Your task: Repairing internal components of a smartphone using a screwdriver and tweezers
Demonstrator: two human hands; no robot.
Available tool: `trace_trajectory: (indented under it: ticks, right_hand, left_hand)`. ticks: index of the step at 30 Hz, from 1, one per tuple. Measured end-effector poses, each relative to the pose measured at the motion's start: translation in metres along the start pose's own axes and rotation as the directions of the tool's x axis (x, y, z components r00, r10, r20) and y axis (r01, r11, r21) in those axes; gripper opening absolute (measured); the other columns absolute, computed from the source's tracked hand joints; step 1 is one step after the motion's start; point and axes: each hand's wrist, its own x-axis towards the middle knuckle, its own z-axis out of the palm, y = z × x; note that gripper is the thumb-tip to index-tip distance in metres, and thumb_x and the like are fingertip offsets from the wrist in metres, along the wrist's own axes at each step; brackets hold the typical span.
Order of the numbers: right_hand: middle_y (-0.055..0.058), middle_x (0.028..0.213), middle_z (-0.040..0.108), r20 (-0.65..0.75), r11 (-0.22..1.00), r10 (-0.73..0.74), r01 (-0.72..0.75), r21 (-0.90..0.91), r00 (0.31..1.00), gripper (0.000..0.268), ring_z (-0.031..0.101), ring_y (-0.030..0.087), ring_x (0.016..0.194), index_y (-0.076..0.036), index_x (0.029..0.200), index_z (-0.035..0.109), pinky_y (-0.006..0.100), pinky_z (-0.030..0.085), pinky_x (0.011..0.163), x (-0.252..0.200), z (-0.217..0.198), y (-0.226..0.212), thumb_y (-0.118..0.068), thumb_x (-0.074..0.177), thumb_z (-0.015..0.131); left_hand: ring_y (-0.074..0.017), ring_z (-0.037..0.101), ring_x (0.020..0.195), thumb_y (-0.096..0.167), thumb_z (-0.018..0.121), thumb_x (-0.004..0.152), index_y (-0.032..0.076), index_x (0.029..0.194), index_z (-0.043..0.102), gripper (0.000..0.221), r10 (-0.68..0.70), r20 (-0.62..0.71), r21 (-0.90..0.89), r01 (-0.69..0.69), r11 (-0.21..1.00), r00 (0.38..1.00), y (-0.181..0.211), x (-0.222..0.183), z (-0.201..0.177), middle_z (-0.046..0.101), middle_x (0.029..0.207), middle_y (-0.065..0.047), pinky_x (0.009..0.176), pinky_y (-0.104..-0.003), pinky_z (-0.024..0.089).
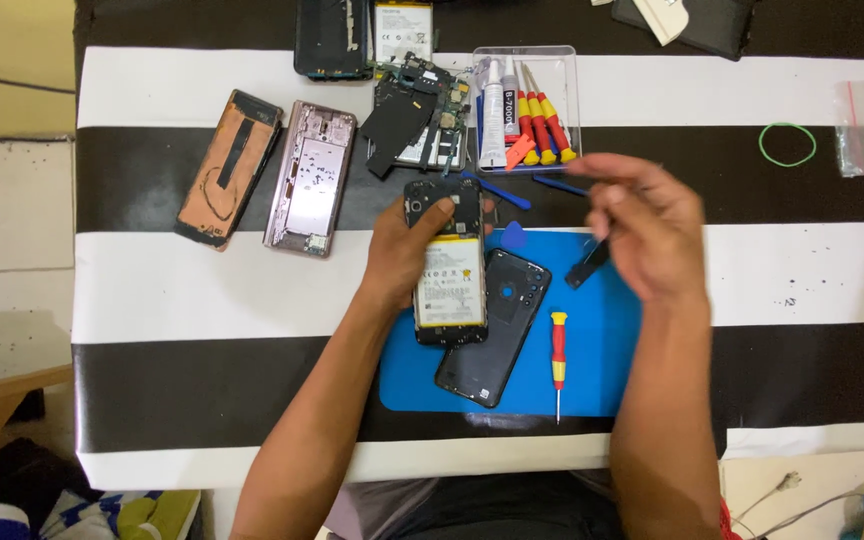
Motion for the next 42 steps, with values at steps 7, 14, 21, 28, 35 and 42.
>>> trace_trajectory:
  ticks: [7,14,21,28,35,42]
  right_hand:
    - [0.02,0.095,0.069,-0.134,0.909,-0.203,0.136,-0.395,0.97,0.01,0.069,0.022,0.086,0.006,0.106,0.07,0.036,0.063,0.082,0.006,-0.013,0.014,0.012,0.102,0.062]
    - [0.019,0.09,0.069,-0.005,0.68,-0.009,0.002,-0.733,1.0,0.016,0.067,0.025,0.075,0.0,0.109,0.075,0.035,0.055,0.07,-0.002,-0.018,-0.002,0.0,0.094,0.08]
    - [0.022,0.088,0.073,-0.028,0.802,0.078,-0.08,-0.592,0.997,0.01,0.074,0.026,0.074,0.006,0.103,0.07,0.035,0.061,0.072,-0.007,-0.001,0.006,0.001,0.096,0.074]
    - [0.017,0.072,0.074,0.082,0.892,0.057,-0.014,-0.452,0.995,0.013,0.073,0.018,0.062,0.005,0.098,0.073,0.027,0.061,0.062,-0.016,0.039,0.008,0.002,0.088,0.081]
    - [0.028,0.086,0.074,-0.038,0.951,-0.051,0.037,-0.306,0.998,0.014,0.078,0.029,0.072,0.012,0.092,0.066,0.037,0.067,0.064,-0.056,0.043,0.031,0.013,0.086,0.078]
    - [0.028,0.088,0.073,-0.041,0.952,-0.121,0.104,-0.288,0.992,0.011,0.077,0.028,0.071,0.012,0.089,0.064,0.033,0.067,0.063,-0.068,0.043,0.04,0.014,0.089,0.075]
  left_hand:
    - [-0.0184,0.074,0.064,0.02,0.072,0.089,0.006,0.094,0.062,0.018,-0.022,-0.058,-0.044,0.019,0.999,0.998,-0.004,0.013,-0.007,0.071,0.073,-0.009,0.063,-0.033,0.063]
    - [-0.0219,0.076,0.064,0.025,0.076,0.087,0.005,0.095,0.068,0.023,0.006,-0.104,-0.024,-0.009,1.0,0.995,-0.013,0.023,-0.02,0.073,0.075,-0.011,0.062,-0.039,0.066]
    - [-0.0186,0.074,0.063,0.024,0.078,0.085,0.007,0.095,0.066,0.024,0.039,-0.086,-0.038,-0.043,0.998,0.996,-0.014,0.022,-0.014,0.07,0.074,-0.009,0.061,-0.038,0.065]
    - [-0.0209,0.073,0.058,0.023,0.074,0.083,0.007,0.086,0.064,0.019,0.019,-0.121,0.051,-0.013,0.999,0.992,-0.009,0.025,-0.014,0.069,0.068,-0.008,0.06,-0.039,0.064]
    - [-0.0216,0.074,0.06,0.02,0.071,0.083,0.008,0.088,0.063,0.015,-0.015,-0.109,0.035,0.019,0.999,0.994,-0.011,0.03,-0.013,0.07,0.074,-0.009,0.061,-0.039,0.065]
    - [-0.0228,0.076,0.064,0.02,0.067,0.084,0.008,0.091,0.063,0.014,-0.024,-0.103,0.036,0.028,0.999,0.994,-0.015,0.029,-0.013,0.072,0.077,-0.01,0.063,-0.039,0.066]
